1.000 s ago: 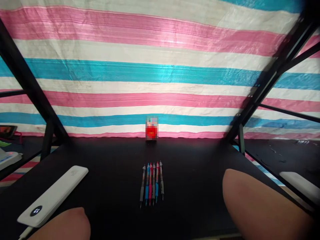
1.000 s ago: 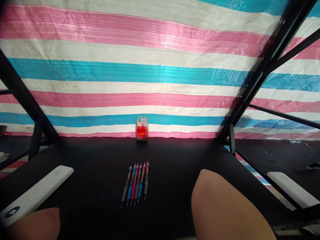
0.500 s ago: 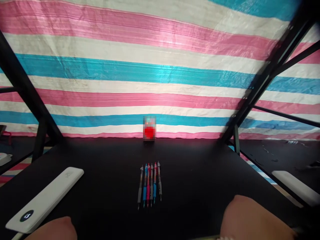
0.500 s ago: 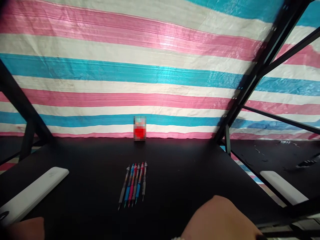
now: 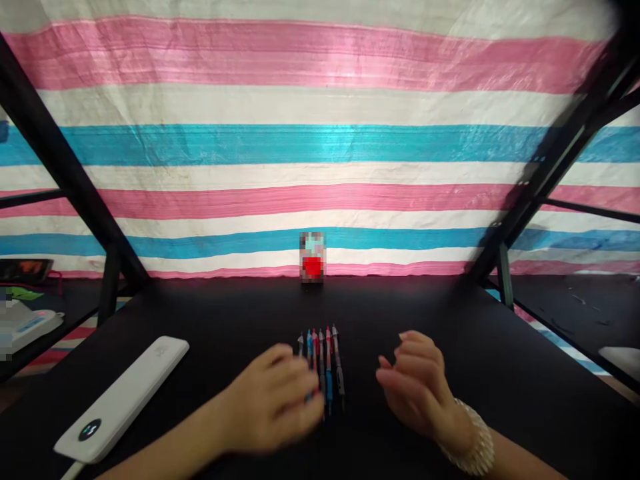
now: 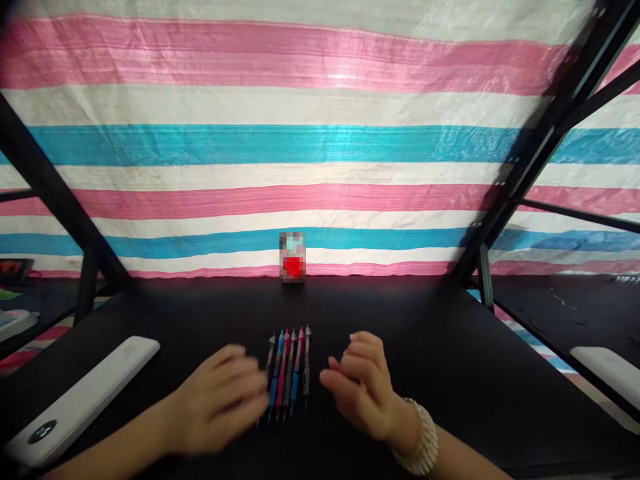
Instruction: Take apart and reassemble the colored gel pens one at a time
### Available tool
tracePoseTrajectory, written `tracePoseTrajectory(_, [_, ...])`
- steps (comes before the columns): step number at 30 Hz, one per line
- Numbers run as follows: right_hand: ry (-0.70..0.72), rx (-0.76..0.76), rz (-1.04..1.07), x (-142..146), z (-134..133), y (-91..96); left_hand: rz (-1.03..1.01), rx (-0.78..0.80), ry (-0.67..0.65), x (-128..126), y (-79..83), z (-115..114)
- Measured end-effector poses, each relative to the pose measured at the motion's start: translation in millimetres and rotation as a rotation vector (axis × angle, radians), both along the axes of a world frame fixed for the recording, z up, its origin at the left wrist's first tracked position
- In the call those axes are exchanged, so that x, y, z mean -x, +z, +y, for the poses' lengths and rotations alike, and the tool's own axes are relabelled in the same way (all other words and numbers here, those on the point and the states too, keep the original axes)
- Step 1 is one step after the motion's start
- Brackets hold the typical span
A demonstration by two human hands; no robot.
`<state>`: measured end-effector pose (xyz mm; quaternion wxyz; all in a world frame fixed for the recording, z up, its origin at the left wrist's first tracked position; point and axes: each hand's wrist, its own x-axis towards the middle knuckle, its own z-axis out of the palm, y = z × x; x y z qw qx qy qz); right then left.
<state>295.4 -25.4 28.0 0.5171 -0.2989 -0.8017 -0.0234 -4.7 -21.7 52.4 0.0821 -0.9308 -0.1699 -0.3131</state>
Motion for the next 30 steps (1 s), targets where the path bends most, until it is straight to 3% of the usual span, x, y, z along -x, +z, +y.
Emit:
tracePoseTrajectory(3, [-0.011,-0.077,0.098,20,32,-9.9,0.140,0.276,-0.014,7,-9.7,47])
tracePoseTrajectory(5, [-0.011,0.002,0.102,29,43,-17.6,0.169,0.425,0.005,14,-17.9,62])
tracePoseTrajectory(7, [-0.009,0.077,0.092,33,48,-24.7,0.178,0.463,-0.006,20,-25.9,68])
tracePoseTrajectory(13, [-0.005,0.259,0.068,29,49,-35.0,0.183,0.461,0.007,25,-40.1,68])
tracePoseTrajectory(23, [-0.005,0.448,0.130,22,48,-35.7,0.200,0.277,0.039,22,-52.2,71])
tracePoseTrajectory(26, [-0.004,0.466,0.120,22,47,-34.5,0.195,0.240,0.060,25,-51.2,73])
tracePoseTrajectory(30, [0.013,0.522,0.056,23,44,-27.7,0.044,0.152,0.144,23,-43.7,72])
